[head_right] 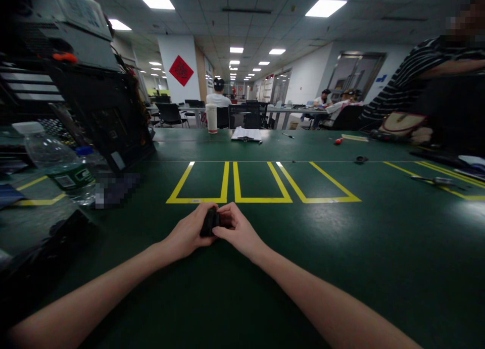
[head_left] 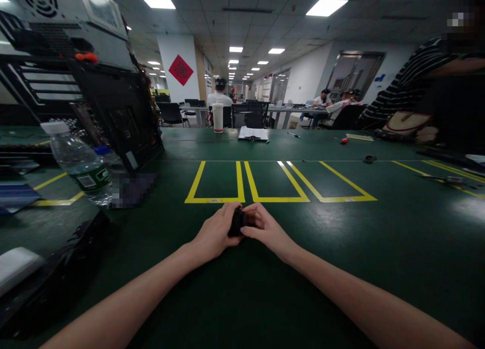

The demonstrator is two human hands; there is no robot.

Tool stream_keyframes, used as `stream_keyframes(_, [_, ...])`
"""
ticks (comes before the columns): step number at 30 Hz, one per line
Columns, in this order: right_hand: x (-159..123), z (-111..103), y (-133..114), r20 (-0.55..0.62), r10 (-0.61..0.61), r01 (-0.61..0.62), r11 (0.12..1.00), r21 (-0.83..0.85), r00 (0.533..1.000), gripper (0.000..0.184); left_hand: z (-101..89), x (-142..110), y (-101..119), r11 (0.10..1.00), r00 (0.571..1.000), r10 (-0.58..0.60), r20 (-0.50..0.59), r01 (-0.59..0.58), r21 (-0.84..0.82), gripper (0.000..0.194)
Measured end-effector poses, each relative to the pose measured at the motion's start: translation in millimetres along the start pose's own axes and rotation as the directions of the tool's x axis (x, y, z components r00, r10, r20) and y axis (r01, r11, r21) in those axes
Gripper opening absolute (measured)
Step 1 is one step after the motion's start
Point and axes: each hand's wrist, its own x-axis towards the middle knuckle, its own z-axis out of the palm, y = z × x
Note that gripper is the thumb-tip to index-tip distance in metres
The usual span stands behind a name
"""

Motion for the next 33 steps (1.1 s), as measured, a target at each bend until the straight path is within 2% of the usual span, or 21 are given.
stream_keyframes(5, [0.8, 0.5, 1.9, -0.019, -0.005, 0.005, 1.0, 0.002, 1.0, 0.019, 0.5, -0.3, -1.6, 1.0, 1.0, 0.011, -0.007, -0.011, -0.003, 0.056])
stream_keyframes(9, [1.9, 0.8, 2.6, -0.061, 0.044, -0.045, 0.999, -0.028, 0.997, 0.025, 1.6, -0.6, -3.6, 1.0, 1.0, 0.015, -0.004, -0.015, 0.004, 0.058])
stream_keyframes(12, [1.3, -0.2, 1.1, -0.039, 0.083, -0.084, 0.995, -0.048, 0.996, 0.027, 1.3, -0.9, -3.5, 1.0, 1.0, 0.013, 0.001, -0.013, -0.003, 0.057])
stream_keyframes(16, [-0.1, -1.2, 0.3, 0.01, 0.019, -0.019, 1.0, -0.001, 1.0, 0.026, 1.2, -0.3, -2.7, 1.0, 1.0, 0.015, -0.01, -0.016, -0.008, 0.056])
stream_keyframes(20, [0.8, -0.6, 3.9, -0.004, -0.042, 0.042, 0.998, 0.056, 0.999, 0.02, 3.7, 1.3, -3.9, 1.0, 0.999, 0.021, -0.035, -0.02, 0.012, 0.055])
stream_keyframes(24, [2.6, -0.1, 5.2, -0.042, 0.01, -0.009, 1.0, 0.022, 0.999, 0.023, 6.9, 1.6, -7.9, 0.999, 0.999, 0.032, -0.037, -0.032, 0.011, 0.058])
stream_keyframes(28, [2.2, -0.8, 2.0, -0.021, 0.081, -0.081, 0.996, -0.033, 0.997, 0.026, 7.1, 1.0, -10.0, 1.0, 0.999, 0.024, -0.025, -0.024, -0.005, 0.06])
stream_keyframes(33, [0.0, -0.9, -0.2, 0.01, -0.021, 0.021, 0.999, -0.034, 1.0, 0.026, 4.7, 0.2, -8.6, 1.0, 1.0, 0.016, -0.015, -0.017, -0.018, 0.057])
